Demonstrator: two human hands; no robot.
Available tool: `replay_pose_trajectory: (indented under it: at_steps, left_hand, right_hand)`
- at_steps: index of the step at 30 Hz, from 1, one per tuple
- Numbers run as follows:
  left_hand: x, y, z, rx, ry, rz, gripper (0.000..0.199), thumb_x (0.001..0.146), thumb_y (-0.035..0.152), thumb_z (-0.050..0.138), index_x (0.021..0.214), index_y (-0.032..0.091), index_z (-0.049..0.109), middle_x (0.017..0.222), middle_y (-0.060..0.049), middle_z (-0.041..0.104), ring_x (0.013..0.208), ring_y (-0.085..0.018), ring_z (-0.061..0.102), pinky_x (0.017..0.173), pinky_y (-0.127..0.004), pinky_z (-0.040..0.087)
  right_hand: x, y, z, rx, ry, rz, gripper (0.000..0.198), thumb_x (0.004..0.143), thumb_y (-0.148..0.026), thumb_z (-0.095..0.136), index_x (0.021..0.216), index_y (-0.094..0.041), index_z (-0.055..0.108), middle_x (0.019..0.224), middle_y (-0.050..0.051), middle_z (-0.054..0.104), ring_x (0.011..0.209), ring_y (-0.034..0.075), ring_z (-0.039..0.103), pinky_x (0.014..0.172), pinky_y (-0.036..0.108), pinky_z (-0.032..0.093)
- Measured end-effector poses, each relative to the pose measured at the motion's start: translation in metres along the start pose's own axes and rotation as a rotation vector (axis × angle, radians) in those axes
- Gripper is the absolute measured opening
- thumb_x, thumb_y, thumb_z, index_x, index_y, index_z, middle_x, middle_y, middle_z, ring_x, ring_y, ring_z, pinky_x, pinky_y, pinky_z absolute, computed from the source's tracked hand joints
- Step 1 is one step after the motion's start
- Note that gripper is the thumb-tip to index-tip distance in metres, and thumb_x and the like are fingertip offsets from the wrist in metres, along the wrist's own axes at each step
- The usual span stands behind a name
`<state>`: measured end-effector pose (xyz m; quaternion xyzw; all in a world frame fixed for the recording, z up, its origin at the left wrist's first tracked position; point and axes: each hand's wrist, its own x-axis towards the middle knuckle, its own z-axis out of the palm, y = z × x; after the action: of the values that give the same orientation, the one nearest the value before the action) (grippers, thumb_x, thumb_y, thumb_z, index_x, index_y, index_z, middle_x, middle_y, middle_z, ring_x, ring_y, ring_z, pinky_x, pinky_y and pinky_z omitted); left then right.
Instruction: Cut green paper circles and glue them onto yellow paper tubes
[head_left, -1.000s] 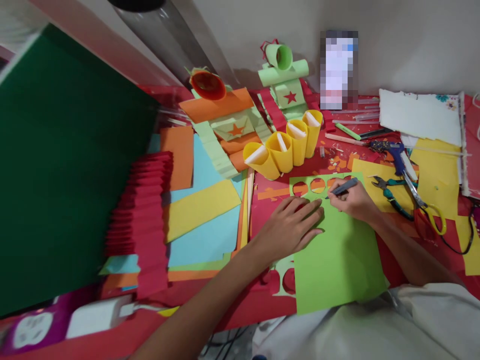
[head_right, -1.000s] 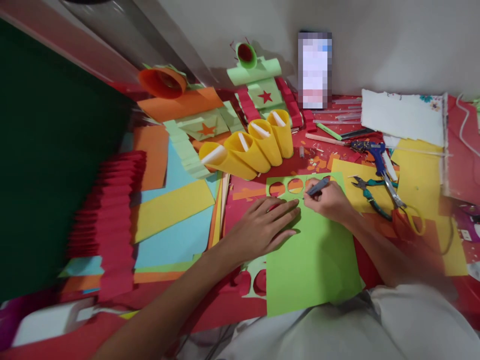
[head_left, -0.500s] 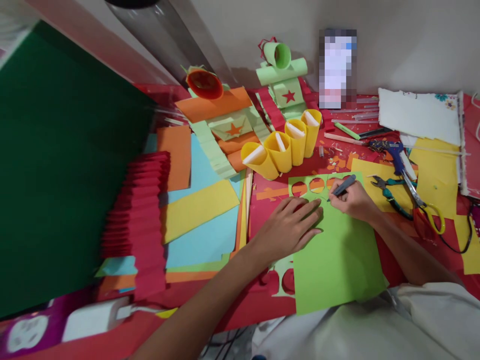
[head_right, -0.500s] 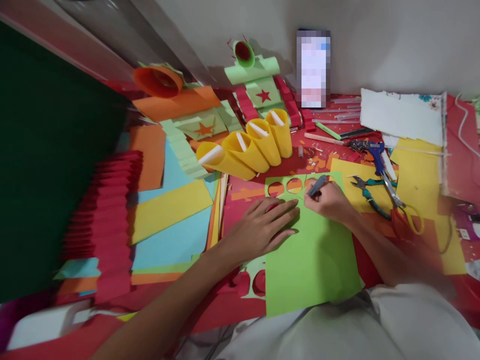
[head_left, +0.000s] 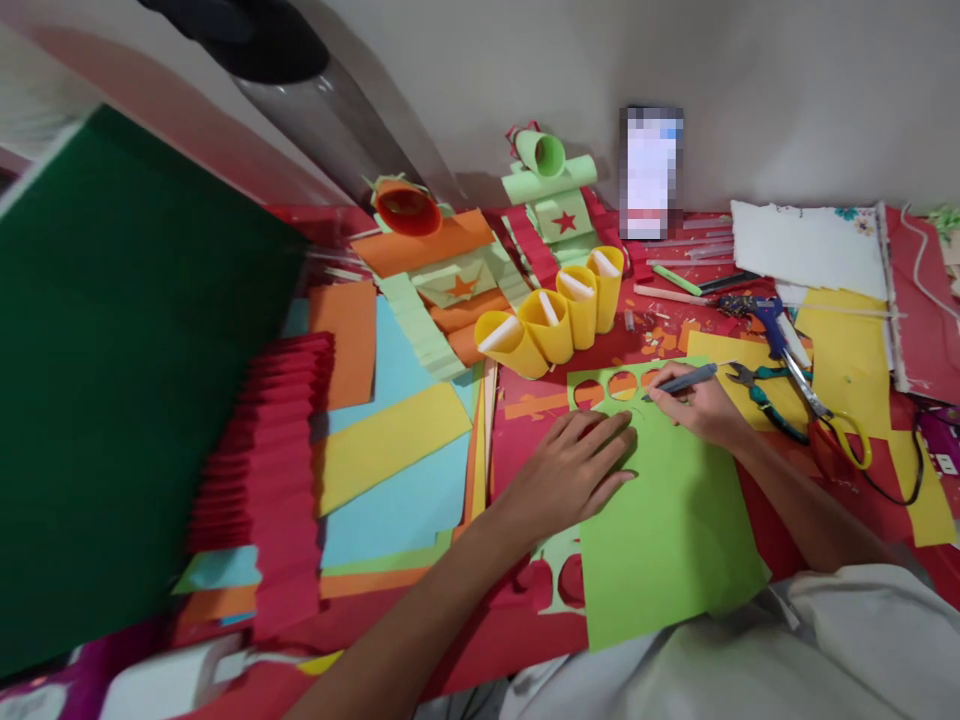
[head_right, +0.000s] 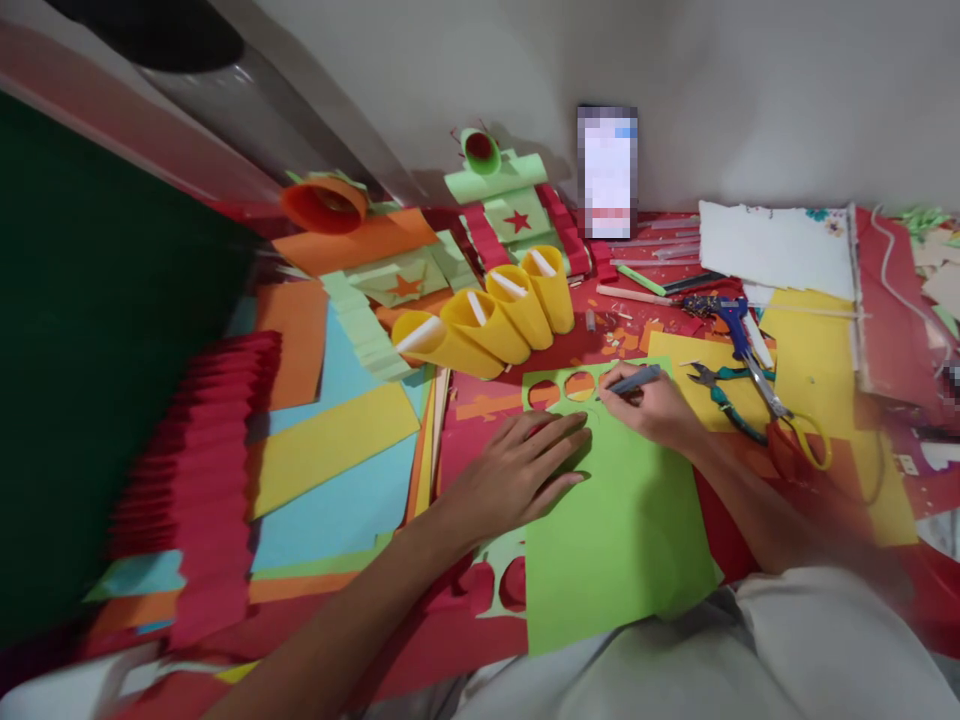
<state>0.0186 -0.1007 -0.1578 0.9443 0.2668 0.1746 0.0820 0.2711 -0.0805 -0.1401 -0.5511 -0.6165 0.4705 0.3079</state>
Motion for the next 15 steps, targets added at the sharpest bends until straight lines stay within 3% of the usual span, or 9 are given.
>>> replay_pose_trajectory:
  at_steps: [4,10,15]
  left_hand:
    - [0.000,-0.001,-0.001,0.025,0.015,0.026,0.044,0.107,0.047,0.050,0.134,0.016,0.066,0.141,-0.014,0.068,0.113,-0.028,0.062,0.100,-0.045,0.049]
    - [0.001,-0.001,-0.004,-0.004,0.133,0.030,0.037,0.108,0.040,0.050,0.131,0.016,0.065,0.133,-0.015,0.071,0.114,-0.027,0.066,0.098,-0.041,0.053]
    - [0.001,-0.001,-0.005,-0.022,0.221,0.042,0.027,0.108,0.029,0.051,0.123,0.015,0.067,0.123,-0.015,0.073,0.105,-0.025,0.069,0.091,-0.039,0.056]
  right_hand:
    - [0.004,-0.009,-0.016,-0.171,0.103,-0.184,0.021,0.098,-0.039,0.064,0.103,-0.024,0.077,0.099,0.006,0.077,0.085,0.021,0.070,0.077,0.033,0.054]
    - [0.027,-0.026,-0.046,-0.409,0.164,-0.299,0.024,0.103,-0.032,0.058,0.115,-0.027,0.078,0.114,0.008,0.079,0.105,0.029,0.071,0.097,0.043,0.050]
    - [0.075,-0.022,-0.035,-0.698,0.089,-0.405,0.019,0.095,-0.025,0.068,0.113,-0.023,0.074,0.117,0.011,0.075,0.107,0.031,0.068,0.091,0.040,0.050]
